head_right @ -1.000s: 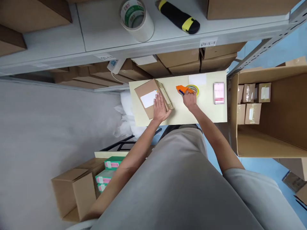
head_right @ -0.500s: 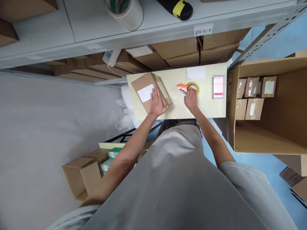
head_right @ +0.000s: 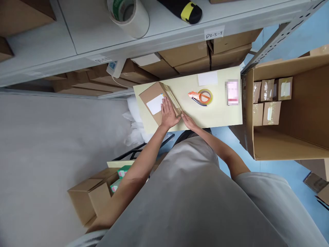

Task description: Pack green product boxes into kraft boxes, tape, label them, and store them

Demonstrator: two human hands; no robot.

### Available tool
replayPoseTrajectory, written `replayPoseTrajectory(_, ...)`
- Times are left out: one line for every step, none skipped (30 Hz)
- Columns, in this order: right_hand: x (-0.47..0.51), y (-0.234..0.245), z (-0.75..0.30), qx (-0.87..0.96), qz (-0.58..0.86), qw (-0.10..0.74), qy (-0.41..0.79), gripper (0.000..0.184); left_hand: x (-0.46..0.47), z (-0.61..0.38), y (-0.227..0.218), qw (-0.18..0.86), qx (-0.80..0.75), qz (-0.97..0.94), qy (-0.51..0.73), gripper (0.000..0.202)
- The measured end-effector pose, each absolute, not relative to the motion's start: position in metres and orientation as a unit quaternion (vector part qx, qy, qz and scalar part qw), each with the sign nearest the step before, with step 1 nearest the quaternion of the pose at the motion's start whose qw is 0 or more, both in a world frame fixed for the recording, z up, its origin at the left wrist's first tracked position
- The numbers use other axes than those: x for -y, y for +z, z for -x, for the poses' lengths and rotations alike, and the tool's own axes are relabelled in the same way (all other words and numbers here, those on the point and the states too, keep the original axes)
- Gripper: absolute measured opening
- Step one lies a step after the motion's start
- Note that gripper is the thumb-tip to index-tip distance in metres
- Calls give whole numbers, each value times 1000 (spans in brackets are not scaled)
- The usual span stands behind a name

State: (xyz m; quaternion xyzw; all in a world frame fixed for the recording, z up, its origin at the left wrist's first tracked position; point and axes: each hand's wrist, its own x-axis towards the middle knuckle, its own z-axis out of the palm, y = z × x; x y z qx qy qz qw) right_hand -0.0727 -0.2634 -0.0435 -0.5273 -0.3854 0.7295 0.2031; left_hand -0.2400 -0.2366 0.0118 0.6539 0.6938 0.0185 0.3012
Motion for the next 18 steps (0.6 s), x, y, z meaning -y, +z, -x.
replayPoseTrajectory(262, -46, 76, 381, 530, 208, 728, 82, 237, 240, 11, 302, -694, -653, 24, 128)
replayPoseTrajectory(262, -49, 79, 380, 532, 214, 726, 83, 238, 239, 11, 304, -693, -653, 29, 127)
replayPoseTrajectory(261, -52, 82, 380, 534, 219, 723, 83, 238, 239, 10, 306, -691, -654, 33, 127)
replayPoseTrajectory(260, -54, 85, 382, 536, 222, 720, 83, 238, 239, 10, 309, -689, -654, 37, 127)
replayPoseTrajectory(259, -55, 88, 386, 539, 221, 715, 82, 238, 238, 9, 311, -688, -655, 41, 126)
replayPoseTrajectory(257, -56, 91, 389, 543, 218, 712, 81, 238, 238, 9, 311, -687, -655, 44, 125)
replayPoseTrajectory(254, -57, 94, 392, 547, 214, 708, 80, 238, 238, 9, 312, -686, -656, 46, 124)
replayPoseTrajectory(251, -56, 96, 392, 552, 209, 706, 78, 238, 238, 9, 312, -686, -656, 49, 123)
replayPoseTrajectory(246, -55, 97, 392, 557, 205, 703, 77, 238, 238, 9, 312, -684, -657, 52, 123)
replayPoseTrajectory(242, -53, 99, 391, 562, 202, 701, 75, 238, 238, 9, 314, -682, -659, 53, 123)
replayPoseTrajectory(238, -50, 99, 392, 565, 199, 698, 74, 238, 238, 9, 316, -678, -661, 54, 123)
replayPoseTrajectory(234, -46, 99, 391, 569, 196, 696, 72, 239, 238, 9, 319, -674, -664, 56, 124)
replayPoseTrajectory(232, -42, 98, 387, 573, 193, 696, 71, 239, 239, 9, 322, -671, -665, 59, 125)
replayPoseTrajectory(230, -37, 97, 375, 581, 192, 696, 70, 239, 239, 8, 327, -668, -665, 64, 125)
replayPoseTrajectory(229, -32, 96, 358, 592, 192, 696, 69, 239, 240, 8, 334, -666, -664, 69, 127)
replayPoseTrajectory(230, -27, 95, 338, 606, 193, 693, 68, 238, 242, 8, 344, -664, -660, 73, 129)
replayPoseTrajectory(232, -21, 93, 317, 622, 195, 689, 67, 236, 244, 8, 359, -663, -653, 74, 133)
replayPoseTrajectory(235, -15, 92, 297, 638, 197, 682, 65, 233, 247, 8, 377, -661, -645, 74, 136)
